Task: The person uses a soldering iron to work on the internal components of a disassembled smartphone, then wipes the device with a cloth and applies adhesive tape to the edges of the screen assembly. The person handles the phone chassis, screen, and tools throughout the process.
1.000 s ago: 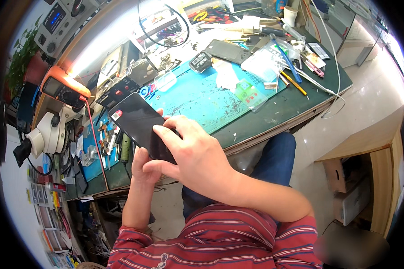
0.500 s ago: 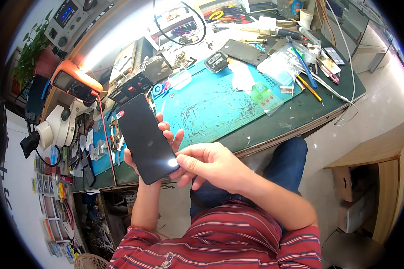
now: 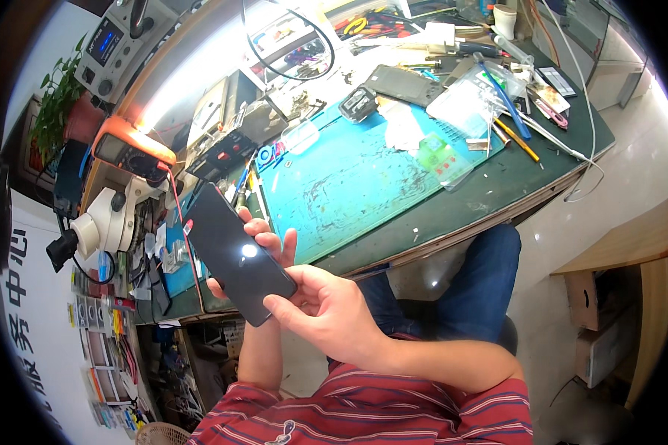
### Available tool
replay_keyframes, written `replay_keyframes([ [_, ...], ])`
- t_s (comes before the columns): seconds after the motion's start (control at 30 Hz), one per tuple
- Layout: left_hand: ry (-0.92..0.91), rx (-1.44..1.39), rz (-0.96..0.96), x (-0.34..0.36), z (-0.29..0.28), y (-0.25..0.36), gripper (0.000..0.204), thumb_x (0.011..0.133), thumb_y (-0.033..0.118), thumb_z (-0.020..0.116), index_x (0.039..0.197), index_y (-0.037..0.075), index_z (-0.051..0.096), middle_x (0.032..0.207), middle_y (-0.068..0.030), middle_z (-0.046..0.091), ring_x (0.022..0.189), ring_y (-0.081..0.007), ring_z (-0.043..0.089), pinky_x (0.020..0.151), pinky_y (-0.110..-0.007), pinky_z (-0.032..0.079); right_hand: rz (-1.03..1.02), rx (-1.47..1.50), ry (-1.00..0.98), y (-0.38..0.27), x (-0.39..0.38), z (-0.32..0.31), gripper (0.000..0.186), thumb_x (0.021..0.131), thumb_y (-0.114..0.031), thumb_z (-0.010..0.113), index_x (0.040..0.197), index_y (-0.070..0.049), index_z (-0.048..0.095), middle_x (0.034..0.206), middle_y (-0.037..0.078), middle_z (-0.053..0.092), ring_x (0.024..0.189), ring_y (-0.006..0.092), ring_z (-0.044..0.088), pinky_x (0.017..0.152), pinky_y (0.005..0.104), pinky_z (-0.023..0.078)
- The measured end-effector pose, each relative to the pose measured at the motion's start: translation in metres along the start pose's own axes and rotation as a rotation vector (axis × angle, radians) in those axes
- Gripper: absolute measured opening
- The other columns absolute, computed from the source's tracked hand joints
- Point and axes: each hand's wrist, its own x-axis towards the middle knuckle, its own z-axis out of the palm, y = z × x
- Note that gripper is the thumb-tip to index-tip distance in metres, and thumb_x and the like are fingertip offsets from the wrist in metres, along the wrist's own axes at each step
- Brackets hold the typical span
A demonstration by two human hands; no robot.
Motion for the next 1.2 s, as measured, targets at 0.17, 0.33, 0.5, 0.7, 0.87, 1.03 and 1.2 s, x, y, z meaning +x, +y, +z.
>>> replay_keyframes([
  [0.17,0.068,-0.056,0.014,-0.003,0.001,-0.004,0.116,0.072,0.036,0.095,0.16,0.006,0.026,0.144,-0.0107,0.05,0.139,-0.0304,0.054,0.132,-0.053,0.023,0.026,-0.051,0.0,-0.004,0.0,-0.002,0.033,0.102,-0.005,0.07,0.131,0.007,0.06,0.111,0.007,0.072,0.094,0.01,0.07,0.083,0.0246,0.058],
  [0.33,0.066,0.024,-0.009,-0.005,-0.002,-0.001,0.115,0.078,0.037,0.092,0.163,0.005,0.022,0.154,-0.014,0.045,0.146,-0.032,0.048,0.13,-0.052,0.029,-0.018,-0.032,0.065,-0.003,0.0,0.0,0.033,0.101,-0.014,0.072,0.127,0.005,0.065,0.096,0.002,0.071,0.086,0.0034,0.065,0.076,0.0213,0.055],
  [0.5,0.323,0.344,-0.208,-0.013,0.029,0.021,0.104,0.091,0.035,0.08,0.167,0.005,0.015,0.168,-0.0179,0.032,0.152,-0.037,0.04,0.126,-0.053,0.036,-0.049,-0.108,0.11,0.002,-0.003,-0.015,0.031,0.1,-0.011,0.07,0.127,0.004,0.067,0.099,0.003,0.071,0.085,0.0042,0.065,0.075,0.0227,0.056],
  [0.7,0.65,0.476,-0.179,-0.032,0.036,0.02,0.055,0.102,0.006,0.062,0.154,0.0,0.043,0.15,-0.015,0.054,0.142,-0.0354,0.052,0.111,-0.054,0.053,-0.138,-0.314,0.148,0.004,-0.011,-0.03,0.03,0.098,-0.008,0.07,0.125,0.005,0.068,0.097,0.007,0.071,0.084,0.01,0.069,0.074,0.0268,0.059],
  [0.87,0.589,0.487,-0.133,-0.041,0.042,0.017,0.057,0.1,0.004,0.063,0.153,0.001,0.043,0.143,-0.0191,0.059,0.139,-0.034,0.055,0.112,-0.053,0.052,-0.167,-0.362,0.135,0.01,-0.013,-0.035,0.026,0.1,-0.01,0.071,0.12,0.005,0.07,0.094,0.007,0.071,0.082,0.0118,0.07,0.073,0.0276,0.059],
  [1.03,0.591,0.519,-0.126,-0.042,0.047,0.017,0.057,0.1,0.003,0.063,0.153,0.001,0.044,0.144,-0.0194,0.059,0.139,-0.034,0.055,0.112,-0.053,0.052,-0.217,-0.427,0.143,0.011,-0.012,-0.036,0.023,0.102,-0.015,0.071,0.114,0.005,0.072,0.089,0.008,0.069,0.08,0.0115,0.07,0.071,0.0277,0.056],
  [1.2,0.606,0.561,-0.102,-0.039,0.048,0.015,0.058,0.099,0.003,0.065,0.153,0.001,0.044,0.143,-0.0158,0.059,0.14,-0.0344,0.055,0.111,-0.053,0.052,-0.216,-0.457,0.144,0.008,-0.012,-0.037,0.024,0.102,-0.016,0.07,0.113,0.005,0.072,0.088,0.008,0.067,0.074,0.011,0.064,0.066,0.0286,0.052],
])
